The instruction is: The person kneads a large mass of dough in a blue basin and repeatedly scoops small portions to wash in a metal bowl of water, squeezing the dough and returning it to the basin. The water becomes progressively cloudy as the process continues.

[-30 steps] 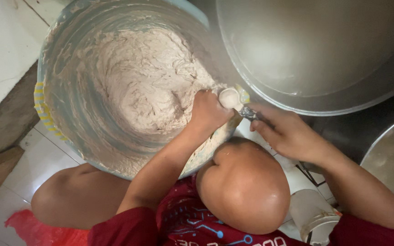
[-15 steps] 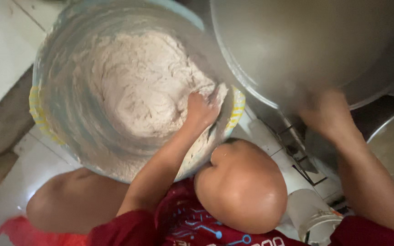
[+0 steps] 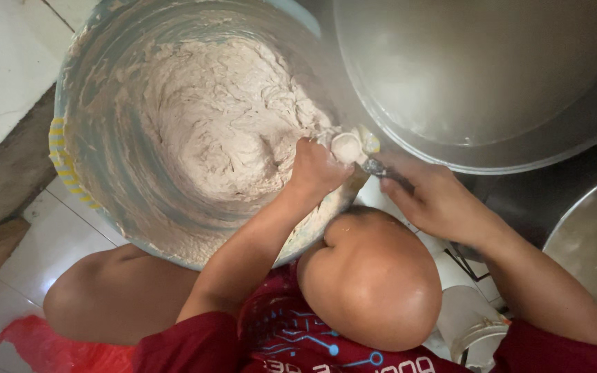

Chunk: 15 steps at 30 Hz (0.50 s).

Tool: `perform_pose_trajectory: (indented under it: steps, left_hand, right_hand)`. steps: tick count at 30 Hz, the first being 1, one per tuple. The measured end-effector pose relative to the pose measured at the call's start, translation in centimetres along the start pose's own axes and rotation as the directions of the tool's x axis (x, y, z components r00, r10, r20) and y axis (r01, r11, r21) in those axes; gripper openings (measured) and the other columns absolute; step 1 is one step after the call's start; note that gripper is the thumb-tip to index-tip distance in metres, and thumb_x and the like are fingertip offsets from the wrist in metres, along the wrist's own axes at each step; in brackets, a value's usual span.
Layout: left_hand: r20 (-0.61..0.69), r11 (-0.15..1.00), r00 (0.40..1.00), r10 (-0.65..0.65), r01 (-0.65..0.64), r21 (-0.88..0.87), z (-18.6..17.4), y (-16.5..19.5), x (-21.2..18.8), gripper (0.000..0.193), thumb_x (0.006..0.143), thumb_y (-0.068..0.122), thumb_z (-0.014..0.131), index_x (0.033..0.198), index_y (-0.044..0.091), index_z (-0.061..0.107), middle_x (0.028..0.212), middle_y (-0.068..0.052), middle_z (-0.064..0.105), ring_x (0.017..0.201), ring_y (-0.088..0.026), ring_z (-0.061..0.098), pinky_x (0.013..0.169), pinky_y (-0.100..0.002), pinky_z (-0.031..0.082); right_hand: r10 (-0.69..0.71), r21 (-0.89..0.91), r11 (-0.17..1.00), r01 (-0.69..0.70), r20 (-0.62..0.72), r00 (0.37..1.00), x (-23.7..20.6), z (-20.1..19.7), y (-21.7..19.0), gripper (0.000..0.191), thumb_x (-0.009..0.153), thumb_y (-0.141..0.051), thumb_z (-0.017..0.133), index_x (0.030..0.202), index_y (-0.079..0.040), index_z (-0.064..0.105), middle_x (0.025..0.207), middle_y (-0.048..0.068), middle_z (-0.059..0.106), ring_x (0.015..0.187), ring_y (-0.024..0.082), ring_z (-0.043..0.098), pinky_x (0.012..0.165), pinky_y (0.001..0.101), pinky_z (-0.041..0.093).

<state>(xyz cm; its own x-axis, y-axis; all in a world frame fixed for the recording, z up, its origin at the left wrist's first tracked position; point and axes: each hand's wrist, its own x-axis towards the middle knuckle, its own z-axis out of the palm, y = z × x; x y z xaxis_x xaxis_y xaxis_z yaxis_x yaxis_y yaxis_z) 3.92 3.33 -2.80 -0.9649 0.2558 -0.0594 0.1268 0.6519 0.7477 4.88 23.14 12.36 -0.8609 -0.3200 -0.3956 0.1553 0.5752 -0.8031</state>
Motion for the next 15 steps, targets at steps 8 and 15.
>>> perform_pose_trajectory:
  steps: [8,15]
  left_hand:
    - [0.058,0.680,0.998,0.024,-0.059,0.731,-7.5,-10.9,7.9,0.064,0.082,0.059,0.053,0.097,0.002,0.077,0.108,-0.029,0.071,0.100,-0.046,0.067,0.078,-0.062,0.051]
    - [0.225,0.317,0.915,-0.336,-0.115,0.941,-18.8,-21.8,2.1,0.040,0.092,0.032,0.054,0.111,0.003,0.073,0.103,-0.021,0.074,0.096,-0.037,0.071,0.092,-0.056,0.050]
  right_hand:
    - [-0.165,-0.105,0.980,0.168,0.035,0.986,-0.3,0.2,2.8,0.047,0.093,-0.017,0.065,0.139,-0.009,0.060,0.107,0.017,0.074,0.084,0.036,0.072,0.072,0.0428,0.056]
    - [-0.070,-0.616,0.787,-0.025,-0.129,0.989,1.4,-5.5,18.2,0.028,0.094,-0.026,0.066,0.114,-0.007,0.070,0.108,0.019,0.071,0.096,0.039,0.067,0.083,0.0504,0.052]
